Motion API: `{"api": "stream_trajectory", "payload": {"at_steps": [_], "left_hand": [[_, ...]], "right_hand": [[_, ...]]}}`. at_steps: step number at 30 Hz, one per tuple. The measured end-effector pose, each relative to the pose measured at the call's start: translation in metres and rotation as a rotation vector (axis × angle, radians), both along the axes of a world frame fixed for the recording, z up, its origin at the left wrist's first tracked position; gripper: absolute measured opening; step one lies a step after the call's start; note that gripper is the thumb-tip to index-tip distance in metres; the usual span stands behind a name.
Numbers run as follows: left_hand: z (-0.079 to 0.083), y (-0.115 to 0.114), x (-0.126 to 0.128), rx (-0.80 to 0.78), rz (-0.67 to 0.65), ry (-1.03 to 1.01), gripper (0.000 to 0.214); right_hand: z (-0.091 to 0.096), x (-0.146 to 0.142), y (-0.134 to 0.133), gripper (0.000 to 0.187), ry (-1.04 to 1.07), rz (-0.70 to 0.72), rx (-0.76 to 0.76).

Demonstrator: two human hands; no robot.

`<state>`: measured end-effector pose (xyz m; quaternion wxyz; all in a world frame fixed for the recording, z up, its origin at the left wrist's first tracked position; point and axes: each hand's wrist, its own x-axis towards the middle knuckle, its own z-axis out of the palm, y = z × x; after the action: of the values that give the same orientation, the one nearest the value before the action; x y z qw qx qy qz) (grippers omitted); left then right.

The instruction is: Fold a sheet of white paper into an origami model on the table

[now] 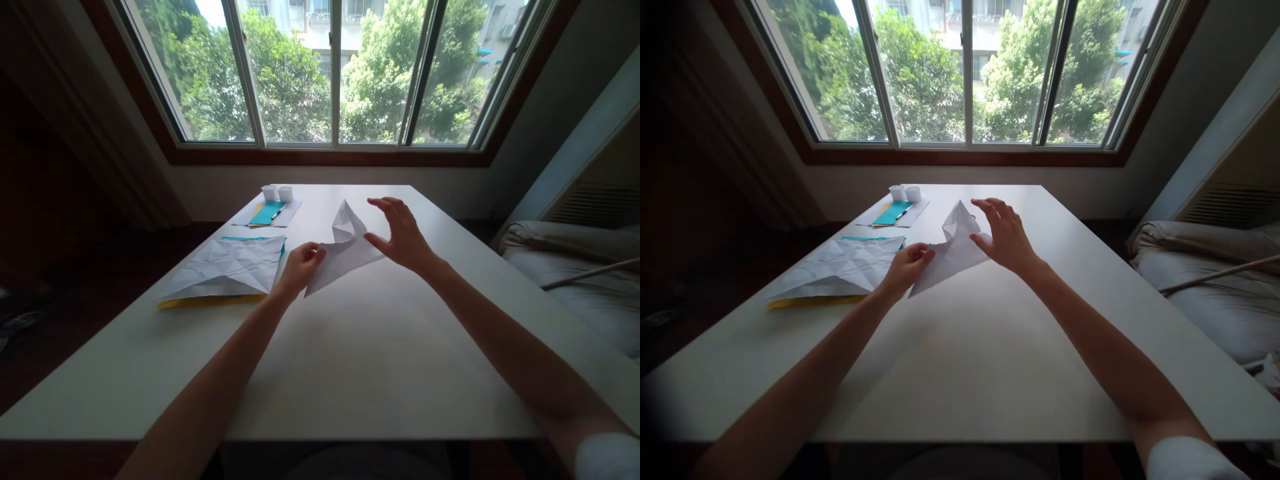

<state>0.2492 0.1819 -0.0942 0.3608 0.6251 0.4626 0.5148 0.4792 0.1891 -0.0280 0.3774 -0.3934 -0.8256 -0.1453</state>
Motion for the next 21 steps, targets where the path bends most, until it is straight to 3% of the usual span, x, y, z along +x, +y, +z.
{"api": "stream_trajectory", "payload": {"at_steps": [3,8,14,17,21], "left_hand": [[0.002,-0.004,0.005,-0.019,-0.122,0.11,0.029],[0.0,-0.01,0.009,0.023,-0.251,0.32,0.021],[0.003,-0.024,0.014,0.107,-0.277,0.471,0.026],[0.005,-0.026,0.016,0.137,-0.188,0.51,0.025],[0.001,-0.018,0.015,-0.071,-0.111,0.197,0.025]], "right_hand": [[0.0,0.0,-0.002,0.06,-0.169,0.028,-0.012],[-0.001,-0.003,-0.001,0.014,-0.332,0.244,-0.181],[-0.005,-0.001,0.006,0.024,-0.244,0.047,-0.363],[-0.005,0.001,0.005,0.023,-0.204,0.008,-0.413],[-0.005,0.003,0.006,0.022,-0.164,-0.037,-0.454]]}}
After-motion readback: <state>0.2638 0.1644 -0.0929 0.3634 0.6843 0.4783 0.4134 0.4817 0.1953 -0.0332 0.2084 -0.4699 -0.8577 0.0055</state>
